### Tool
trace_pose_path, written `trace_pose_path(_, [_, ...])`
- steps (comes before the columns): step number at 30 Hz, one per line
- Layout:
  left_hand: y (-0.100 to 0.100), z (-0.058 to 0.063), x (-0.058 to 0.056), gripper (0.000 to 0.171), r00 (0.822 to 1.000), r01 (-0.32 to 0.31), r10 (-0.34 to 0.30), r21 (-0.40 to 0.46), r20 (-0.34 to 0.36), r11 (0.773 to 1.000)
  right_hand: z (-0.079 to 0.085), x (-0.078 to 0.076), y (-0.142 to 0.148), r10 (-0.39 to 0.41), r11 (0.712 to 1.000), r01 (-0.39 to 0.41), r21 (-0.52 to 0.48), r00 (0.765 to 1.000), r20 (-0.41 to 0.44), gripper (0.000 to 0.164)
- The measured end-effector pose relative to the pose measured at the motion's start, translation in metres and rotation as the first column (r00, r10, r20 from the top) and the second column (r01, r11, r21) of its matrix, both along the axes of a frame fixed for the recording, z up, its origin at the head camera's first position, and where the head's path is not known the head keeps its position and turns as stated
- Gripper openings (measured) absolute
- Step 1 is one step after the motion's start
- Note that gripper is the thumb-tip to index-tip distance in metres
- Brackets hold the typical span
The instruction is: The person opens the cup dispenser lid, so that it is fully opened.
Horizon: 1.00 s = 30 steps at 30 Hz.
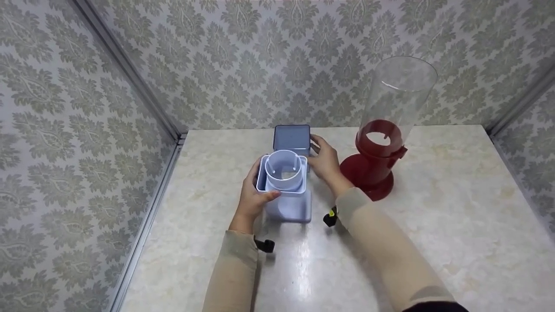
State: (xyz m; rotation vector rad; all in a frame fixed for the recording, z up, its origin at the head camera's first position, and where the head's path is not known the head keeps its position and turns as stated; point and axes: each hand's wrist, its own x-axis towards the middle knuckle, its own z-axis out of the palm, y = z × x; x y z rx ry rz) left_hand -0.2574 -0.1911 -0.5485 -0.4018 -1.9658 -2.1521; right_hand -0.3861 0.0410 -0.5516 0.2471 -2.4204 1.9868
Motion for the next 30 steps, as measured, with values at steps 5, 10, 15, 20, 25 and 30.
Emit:
trace_pose_path(5, [0.001,0.001,0.002,0.158,1.000,-0.012,0.012,-0.007,0.000,1.000,-0.003,0.006,-0.003,-0.016,0.999,0.017,-0.042,1.000,0.027,0.078])
trace_pose_path(10, [0.001,0.002,0.004,0.166,1.000,0.006,-0.006,0.021,-0.003,1.000,-0.003,0.010,-0.006,-0.039,0.999,0.039,-0.025,0.999,0.011,0.075])
trace_pose_path(15, [0.000,0.007,0.001,0.170,0.998,0.050,-0.050,0.021,-0.026,0.999,0.004,0.014,-0.002,-0.070,0.998,0.070,-0.003,0.997,-0.039,0.077])
trace_pose_path(20, [-0.002,0.014,0.005,0.174,0.995,0.073,-0.072,0.026,-0.068,0.997,0.014,0.033,0.009,-0.093,0.996,0.092,-0.018,0.980,-0.177,0.071])
trace_pose_path(25, [0.002,0.027,0.017,0.167,0.986,-0.058,0.055,-0.016,-0.154,0.998,0.025,0.059,0.026,-0.118,0.993,0.121,-0.011,0.938,-0.325,0.054])
trace_pose_path(30, [0.017,0.048,0.039,0.150,0.918,-0.286,0.241,-0.105,-0.315,0.952,0.030,0.094,0.046,-0.165,0.986,0.136,-0.097,0.891,-0.423,0.043])
